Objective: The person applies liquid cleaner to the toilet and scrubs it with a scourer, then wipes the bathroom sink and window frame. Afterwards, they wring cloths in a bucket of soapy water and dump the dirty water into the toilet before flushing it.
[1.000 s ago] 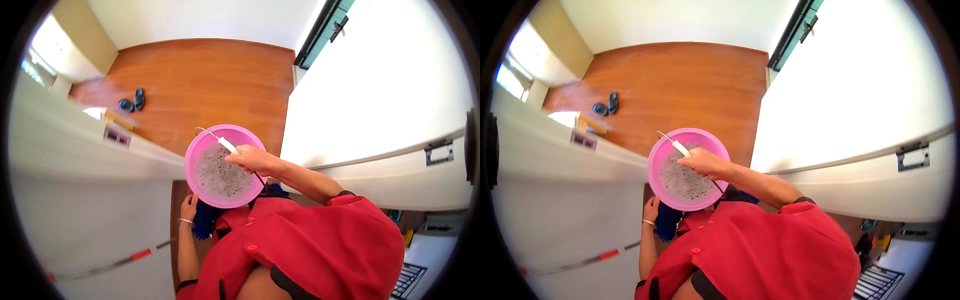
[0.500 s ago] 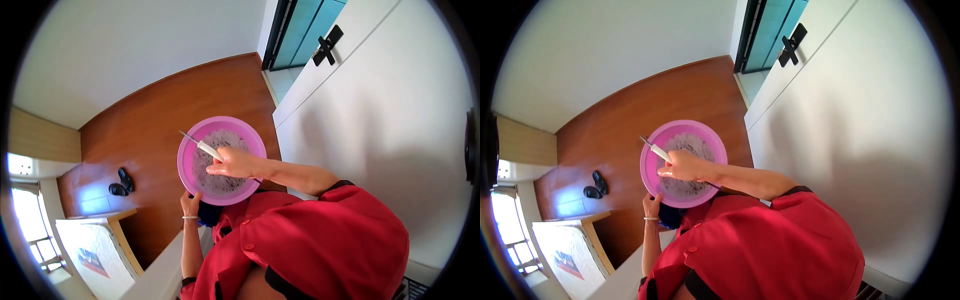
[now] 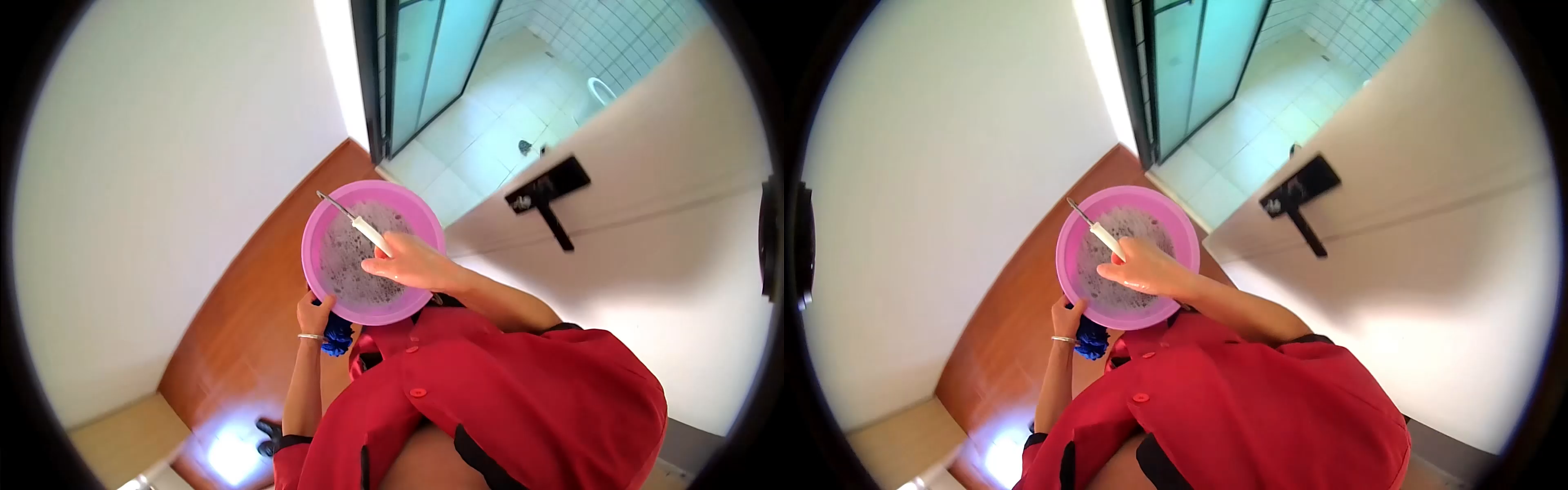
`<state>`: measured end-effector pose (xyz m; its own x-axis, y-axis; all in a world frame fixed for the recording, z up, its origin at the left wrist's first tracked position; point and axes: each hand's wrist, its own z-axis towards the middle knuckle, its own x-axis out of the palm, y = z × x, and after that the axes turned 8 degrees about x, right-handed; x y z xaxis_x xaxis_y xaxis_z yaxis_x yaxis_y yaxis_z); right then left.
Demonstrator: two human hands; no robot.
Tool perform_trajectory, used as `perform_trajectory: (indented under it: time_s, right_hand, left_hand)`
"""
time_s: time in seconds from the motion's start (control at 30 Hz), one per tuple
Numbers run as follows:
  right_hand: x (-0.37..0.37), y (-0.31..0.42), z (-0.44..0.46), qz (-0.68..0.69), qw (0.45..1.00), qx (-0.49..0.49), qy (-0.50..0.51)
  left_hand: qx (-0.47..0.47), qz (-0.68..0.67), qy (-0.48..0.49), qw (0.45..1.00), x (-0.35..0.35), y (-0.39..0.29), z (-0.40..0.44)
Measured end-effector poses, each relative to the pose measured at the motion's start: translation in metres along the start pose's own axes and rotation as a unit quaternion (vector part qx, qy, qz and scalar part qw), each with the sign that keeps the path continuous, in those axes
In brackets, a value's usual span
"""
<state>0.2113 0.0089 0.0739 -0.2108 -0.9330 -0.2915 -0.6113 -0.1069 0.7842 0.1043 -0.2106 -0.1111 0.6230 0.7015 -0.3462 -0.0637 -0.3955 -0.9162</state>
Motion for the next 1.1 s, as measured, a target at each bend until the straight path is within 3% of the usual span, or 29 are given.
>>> perform_trajectory:
  time_s: [0.17, 0.27, 0.53, 0.67, 0.73, 0.9, 1.1]
  right_hand:
    - [-0.128, 0.038, 0.136, 0.033, 0.995, -0.001, -0.094]
    - [-0.207, 0.061, 0.191, 0.045, 0.987, 0.042, -0.150]
    - [-0.414, 0.099, 0.286, 0.112, 0.926, 0.078, -0.353]
    - [-0.507, 0.100, 0.310, 0.158, 0.889, 0.078, -0.422]
    - [-0.552, 0.096, 0.315, 0.178, 0.870, 0.069, -0.455]
    - [-0.676, 0.057, 0.315, 0.136, 0.827, 0.053, -0.543]
    - [-0.875, -0.021, 0.304, 0.192, 0.825, 0.094, -0.523]
  left_hand:
    - [0.061, 0.059, 0.105, 0.991, 0.041, -0.074, 0.229]
    - [0.040, 0.062, 0.155, 0.985, 0.082, -0.132, 0.331]
    - [0.154, 0.093, 0.268, 0.947, 0.227, -0.256, 0.571]
    - [0.155, 0.071, 0.324, 0.930, 0.308, -0.336, 0.648]
    - [0.129, -0.020, 0.366, 0.921, 0.353, -0.367, 0.671]
    - [0.151, 0.017, 0.383, 0.911, 0.480, -0.435, 0.718]
    - [0.146, 0.046, 0.397, 0.905, 0.689, -0.516, 0.763]
